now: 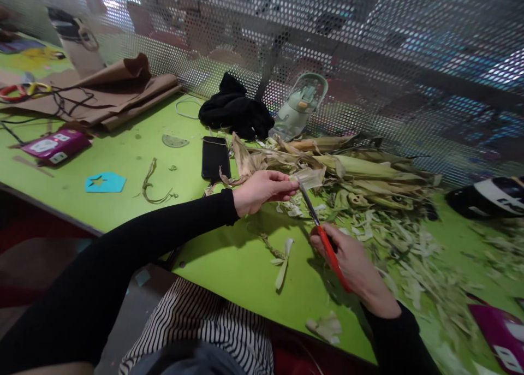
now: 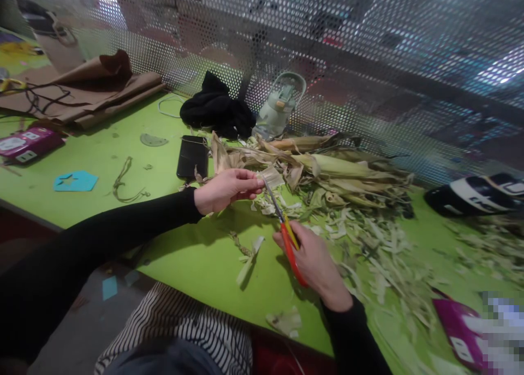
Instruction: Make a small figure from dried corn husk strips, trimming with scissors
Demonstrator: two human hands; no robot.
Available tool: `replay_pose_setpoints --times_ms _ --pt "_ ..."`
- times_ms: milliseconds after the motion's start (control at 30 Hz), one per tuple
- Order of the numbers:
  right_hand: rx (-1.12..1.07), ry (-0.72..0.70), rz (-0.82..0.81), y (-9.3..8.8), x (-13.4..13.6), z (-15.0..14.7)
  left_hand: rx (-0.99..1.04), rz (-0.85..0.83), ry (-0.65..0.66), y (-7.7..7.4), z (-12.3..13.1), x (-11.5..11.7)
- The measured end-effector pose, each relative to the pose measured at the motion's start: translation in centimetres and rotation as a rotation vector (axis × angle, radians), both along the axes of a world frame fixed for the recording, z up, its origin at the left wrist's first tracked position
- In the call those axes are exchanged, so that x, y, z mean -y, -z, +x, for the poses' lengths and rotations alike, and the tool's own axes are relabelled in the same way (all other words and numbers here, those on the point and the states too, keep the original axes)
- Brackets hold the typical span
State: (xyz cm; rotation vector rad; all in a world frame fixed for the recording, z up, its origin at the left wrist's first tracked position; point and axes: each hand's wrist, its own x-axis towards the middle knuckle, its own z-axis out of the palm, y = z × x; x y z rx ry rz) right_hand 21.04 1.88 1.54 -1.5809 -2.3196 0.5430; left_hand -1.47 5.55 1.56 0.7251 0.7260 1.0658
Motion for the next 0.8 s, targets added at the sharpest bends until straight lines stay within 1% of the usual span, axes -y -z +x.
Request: replay_pose_setpoints --times_ms 100,267,367,500,567,667,700,800 --pt "-0.015 0.020 0.006 0.0 0.2 0.1 -0.005 0.014 0.007 0.2 0.0 -0.2" --pt "0.015 0.062 0.016 -0.6 0.7 -0.2 -0.038 0.006 0.000 0.4 -0.1 -0.2" --pt "0.057 0.116 0.031 -0.7 0.4 0.1 -0.056 -0.017 -0.007 -0.1 -0.1 0.0" --pt "0.216 0.207 0.118 -0.1 -0.7 2.1 -0.043 -0.046 -0.035 -0.8 -0.1 0.4" --pt "0.275 0.176 0.163 0.3 -1.1 3.1 -0.029 -0.041 -0.032 -1.0 0.0 0.7" --pt "0.313 0.120 0.213 0.5 -1.4 3.9 -0.024 -0.032 0.000 -0.8 0.3 1.0" --pt "0.328 0.119 0.200 0.4 -1.4 4.1 -0.024 -0.023 0.011 -0.6 0.4 1.1" --pt "0.358 0.160 0.090 0.3 -1.4 4.2 -0.012 0.020 0.029 -0.2 0.6 1.3"
